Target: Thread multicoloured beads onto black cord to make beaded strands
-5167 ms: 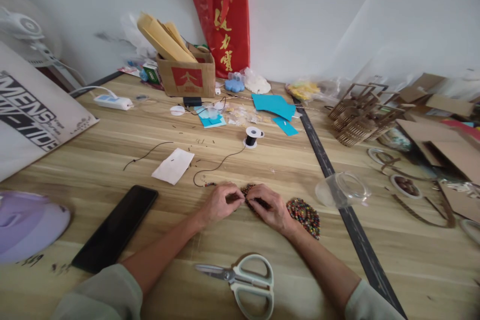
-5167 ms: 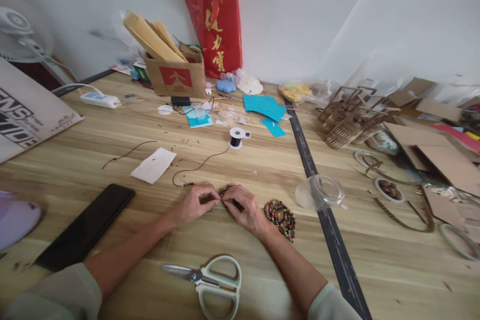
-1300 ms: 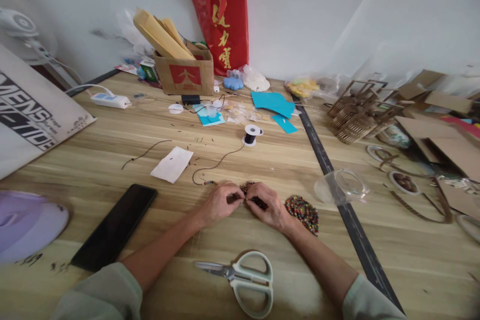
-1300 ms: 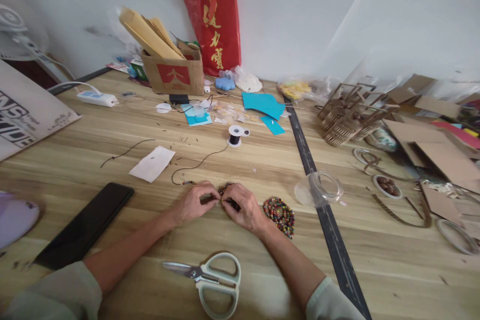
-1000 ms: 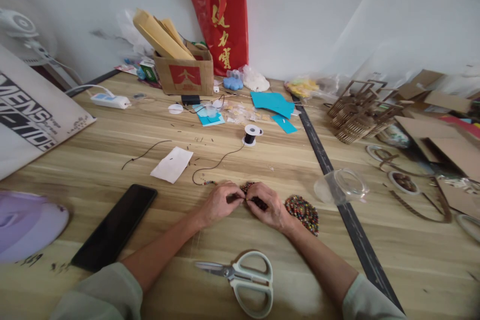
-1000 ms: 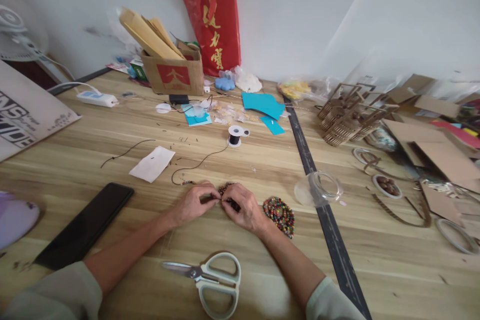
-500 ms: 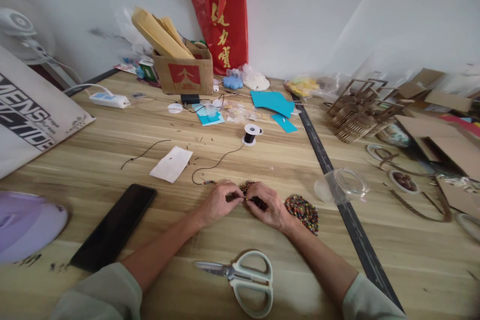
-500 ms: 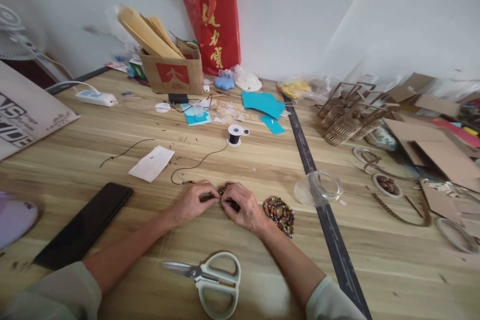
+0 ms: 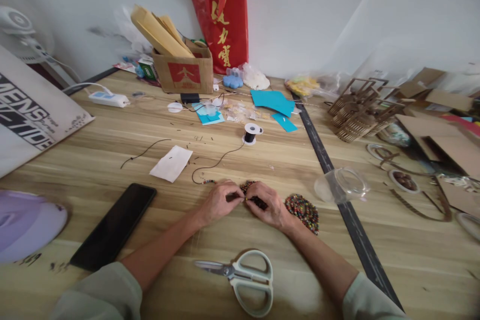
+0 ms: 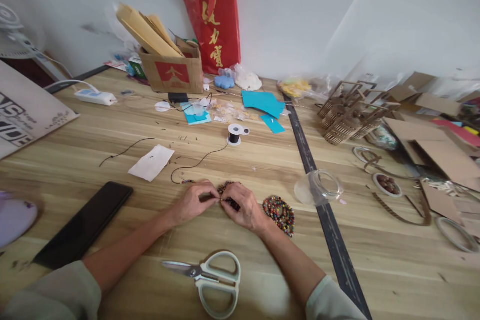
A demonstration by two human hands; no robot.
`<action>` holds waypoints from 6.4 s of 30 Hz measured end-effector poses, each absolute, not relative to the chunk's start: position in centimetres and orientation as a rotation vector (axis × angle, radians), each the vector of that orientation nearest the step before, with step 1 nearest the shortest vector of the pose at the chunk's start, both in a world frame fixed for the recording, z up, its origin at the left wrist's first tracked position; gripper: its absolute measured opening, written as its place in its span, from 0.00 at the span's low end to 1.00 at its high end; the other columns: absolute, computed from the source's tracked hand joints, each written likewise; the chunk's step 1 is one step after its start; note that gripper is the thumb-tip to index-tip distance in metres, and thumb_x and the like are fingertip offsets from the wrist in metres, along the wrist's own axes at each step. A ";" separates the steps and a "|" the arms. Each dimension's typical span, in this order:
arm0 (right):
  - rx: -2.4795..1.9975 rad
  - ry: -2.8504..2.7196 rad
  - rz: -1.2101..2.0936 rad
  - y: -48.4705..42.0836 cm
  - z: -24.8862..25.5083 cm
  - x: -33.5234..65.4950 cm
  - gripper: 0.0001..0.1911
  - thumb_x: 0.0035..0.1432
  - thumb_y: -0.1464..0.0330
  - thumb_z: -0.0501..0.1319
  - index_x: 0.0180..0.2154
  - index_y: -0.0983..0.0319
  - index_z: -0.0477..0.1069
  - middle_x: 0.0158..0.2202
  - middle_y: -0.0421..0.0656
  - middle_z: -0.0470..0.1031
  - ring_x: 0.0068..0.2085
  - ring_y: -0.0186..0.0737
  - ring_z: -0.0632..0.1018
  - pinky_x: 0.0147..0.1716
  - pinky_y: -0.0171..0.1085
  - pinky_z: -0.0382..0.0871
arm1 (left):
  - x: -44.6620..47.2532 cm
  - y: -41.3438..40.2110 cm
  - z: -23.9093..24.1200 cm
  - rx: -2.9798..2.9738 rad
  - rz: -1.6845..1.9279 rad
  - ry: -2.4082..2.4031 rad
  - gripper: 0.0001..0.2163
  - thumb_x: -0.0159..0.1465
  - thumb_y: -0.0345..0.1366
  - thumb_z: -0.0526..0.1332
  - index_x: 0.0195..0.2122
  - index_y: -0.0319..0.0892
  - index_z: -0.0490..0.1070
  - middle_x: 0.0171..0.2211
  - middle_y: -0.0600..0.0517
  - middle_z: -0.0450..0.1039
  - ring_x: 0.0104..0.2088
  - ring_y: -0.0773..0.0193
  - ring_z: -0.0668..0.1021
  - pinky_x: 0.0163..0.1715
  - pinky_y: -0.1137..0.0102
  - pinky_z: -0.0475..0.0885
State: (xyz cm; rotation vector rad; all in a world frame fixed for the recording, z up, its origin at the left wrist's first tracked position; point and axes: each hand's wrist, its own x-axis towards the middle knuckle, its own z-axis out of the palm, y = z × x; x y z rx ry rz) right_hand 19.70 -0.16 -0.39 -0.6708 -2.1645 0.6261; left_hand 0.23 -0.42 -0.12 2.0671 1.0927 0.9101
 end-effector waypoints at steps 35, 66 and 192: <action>-0.655 -2.156 0.622 -0.1 -0.8 19.8 0.02 0.62 0.72 0.57 0.36 0.61 0.68 0.33 0.46 0.73 0.38 0.41 0.74 0.39 0.41 0.71 | 0.3 -0.4 -0.3 2.114 0.960 1.051 0.06 0.56 0.23 0.61 0.30 0.39 0.75 0.28 0.50 0.76 0.32 0.63 0.76 0.36 0.69 0.70; -0.680 -2.185 0.631 -0.1 -0.7 19.9 0.06 0.66 0.68 0.55 0.37 0.61 0.68 0.34 0.47 0.73 0.38 0.41 0.73 0.39 0.41 0.71 | 0.3 -0.5 0.0 2.121 0.933 1.071 0.05 0.56 0.23 0.61 0.31 0.38 0.75 0.30 0.49 0.76 0.34 0.62 0.77 0.37 0.69 0.70; -0.661 -2.208 0.530 -0.1 -0.3 19.8 0.04 0.64 0.70 0.56 0.39 0.61 0.68 0.37 0.49 0.73 0.44 0.44 0.73 0.45 0.45 0.71 | 0.2 -0.4 0.1 2.093 0.886 1.053 0.03 0.57 0.26 0.63 0.29 0.40 0.73 0.28 0.51 0.75 0.32 0.63 0.75 0.36 0.70 0.69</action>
